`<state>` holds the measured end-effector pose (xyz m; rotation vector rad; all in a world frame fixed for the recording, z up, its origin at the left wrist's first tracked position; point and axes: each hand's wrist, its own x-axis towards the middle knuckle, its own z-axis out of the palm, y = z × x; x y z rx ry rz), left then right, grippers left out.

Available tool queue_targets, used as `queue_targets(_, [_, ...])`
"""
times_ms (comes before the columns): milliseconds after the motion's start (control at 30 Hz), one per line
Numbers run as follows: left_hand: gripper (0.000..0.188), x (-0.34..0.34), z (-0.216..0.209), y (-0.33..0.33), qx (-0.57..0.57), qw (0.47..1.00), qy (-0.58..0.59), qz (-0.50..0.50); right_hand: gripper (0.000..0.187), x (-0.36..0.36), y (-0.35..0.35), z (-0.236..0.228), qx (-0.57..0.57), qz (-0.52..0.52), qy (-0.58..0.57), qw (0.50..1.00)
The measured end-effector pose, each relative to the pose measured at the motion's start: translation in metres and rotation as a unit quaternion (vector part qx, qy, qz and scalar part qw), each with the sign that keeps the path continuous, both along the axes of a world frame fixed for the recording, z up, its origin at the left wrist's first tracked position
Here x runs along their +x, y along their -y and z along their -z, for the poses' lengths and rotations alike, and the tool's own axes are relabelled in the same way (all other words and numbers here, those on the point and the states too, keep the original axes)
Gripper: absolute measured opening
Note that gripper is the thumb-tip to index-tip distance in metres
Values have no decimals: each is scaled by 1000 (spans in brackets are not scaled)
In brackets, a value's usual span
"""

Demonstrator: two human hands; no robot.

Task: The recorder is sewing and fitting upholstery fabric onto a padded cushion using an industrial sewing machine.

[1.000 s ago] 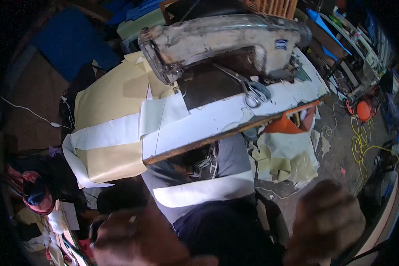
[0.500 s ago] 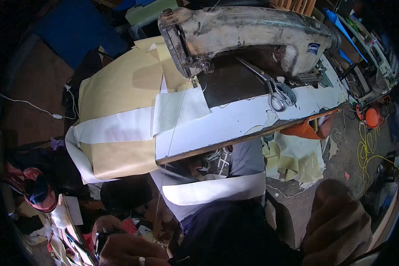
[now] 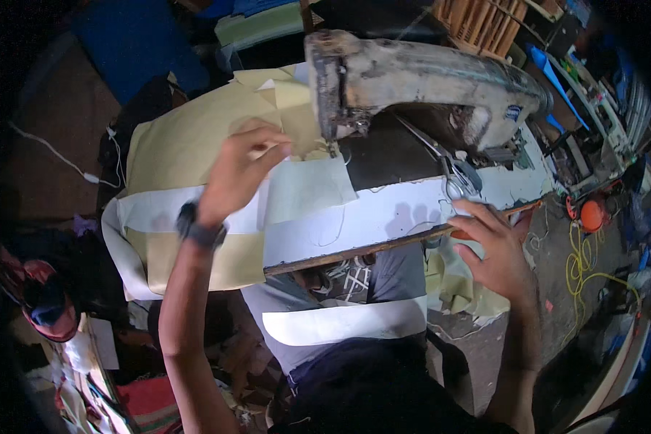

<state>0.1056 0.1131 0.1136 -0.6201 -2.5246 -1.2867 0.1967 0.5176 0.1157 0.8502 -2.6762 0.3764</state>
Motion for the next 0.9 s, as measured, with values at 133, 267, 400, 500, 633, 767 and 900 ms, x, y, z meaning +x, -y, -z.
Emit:
queue_targets(133, [20,-69,72,-3,-53,998,16,42,14,-46,26,19,-244,-36,98,964])
queue_targets(267, [23,-81,111,-19,-33,998,60,16,11,-104,78,59,-323,-63,167,929])
queue_targets(400, [17,-75,115,-28,-41,999,30,-4,9,-156,116,94,-246,-73,147,955])
queue_targets(500, [15,-72,118,-27,-62,998,-29,-15,11,-171,141,103,-291,-39,254,921])
queue_targets(633, [13,-71,118,-29,-56,998,-20,-26,16,-173,148,109,-303,-10,261,917])
queue_targets(767, [12,-70,115,-29,-80,995,-37,-40,17,-168,158,102,-298,-8,271,915])
queue_targets(900, [11,-68,115,-32,-64,997,-33,-41,19,-166,162,103,-323,0,293,900])
